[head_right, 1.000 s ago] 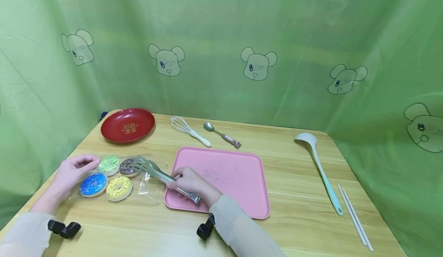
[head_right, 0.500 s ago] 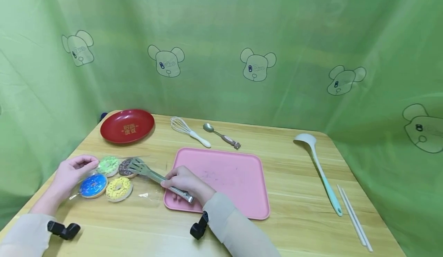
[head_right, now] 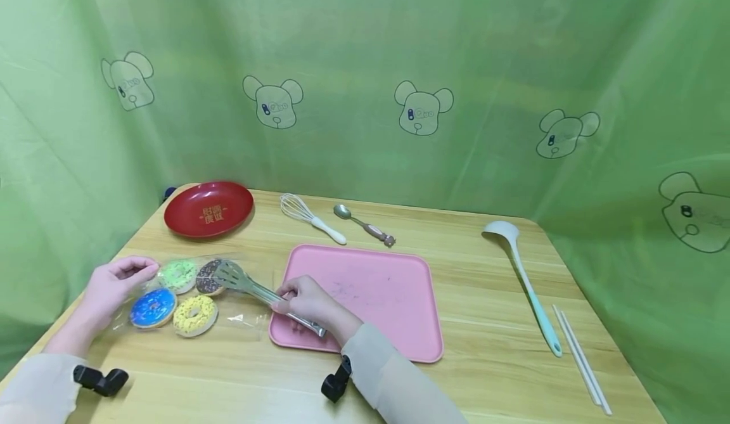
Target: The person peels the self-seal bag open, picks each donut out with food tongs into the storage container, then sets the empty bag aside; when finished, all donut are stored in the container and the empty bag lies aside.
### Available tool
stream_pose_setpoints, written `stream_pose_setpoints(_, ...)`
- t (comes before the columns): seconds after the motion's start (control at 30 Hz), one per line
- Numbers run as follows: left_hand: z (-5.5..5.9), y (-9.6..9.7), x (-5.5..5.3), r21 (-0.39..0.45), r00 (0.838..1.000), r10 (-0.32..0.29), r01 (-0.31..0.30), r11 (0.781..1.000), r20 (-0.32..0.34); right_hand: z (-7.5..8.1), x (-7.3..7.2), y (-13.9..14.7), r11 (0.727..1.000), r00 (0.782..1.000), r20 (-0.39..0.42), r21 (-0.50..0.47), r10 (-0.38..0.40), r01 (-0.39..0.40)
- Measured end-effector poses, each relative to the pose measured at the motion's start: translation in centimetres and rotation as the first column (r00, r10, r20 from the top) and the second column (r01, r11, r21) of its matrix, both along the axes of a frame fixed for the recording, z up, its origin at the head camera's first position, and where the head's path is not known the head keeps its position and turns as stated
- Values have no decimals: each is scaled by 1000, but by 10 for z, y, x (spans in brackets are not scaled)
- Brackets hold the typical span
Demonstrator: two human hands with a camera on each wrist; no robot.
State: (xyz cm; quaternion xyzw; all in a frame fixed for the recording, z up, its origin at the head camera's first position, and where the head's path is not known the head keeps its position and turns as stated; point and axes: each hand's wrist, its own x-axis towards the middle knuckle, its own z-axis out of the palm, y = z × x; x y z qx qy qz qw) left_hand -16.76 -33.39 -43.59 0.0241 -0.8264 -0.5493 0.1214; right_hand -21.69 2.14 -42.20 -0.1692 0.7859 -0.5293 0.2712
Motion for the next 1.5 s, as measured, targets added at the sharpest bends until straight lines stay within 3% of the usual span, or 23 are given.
stream_pose_setpoints(0.6,2,3,3,-59,997,30,-26,998,68,1,21,52,999,1000,-8,-30,-12,11)
stream_pose_setpoints(1.0,3,5,3,-70,997,27,-21,997,71,0,31,92,999,999,-35,-42,-30,28)
stream_pose_setpoints(1.27,5,5,3,-53,997,28,-24,998,76,5,38,123,995,995,-47,-44,-90,88)
stream_pose_setpoints(1.5,6,4,1,-44,996,26,-23,999,87,8,42,158,980,980,-57,-70,-190,186)
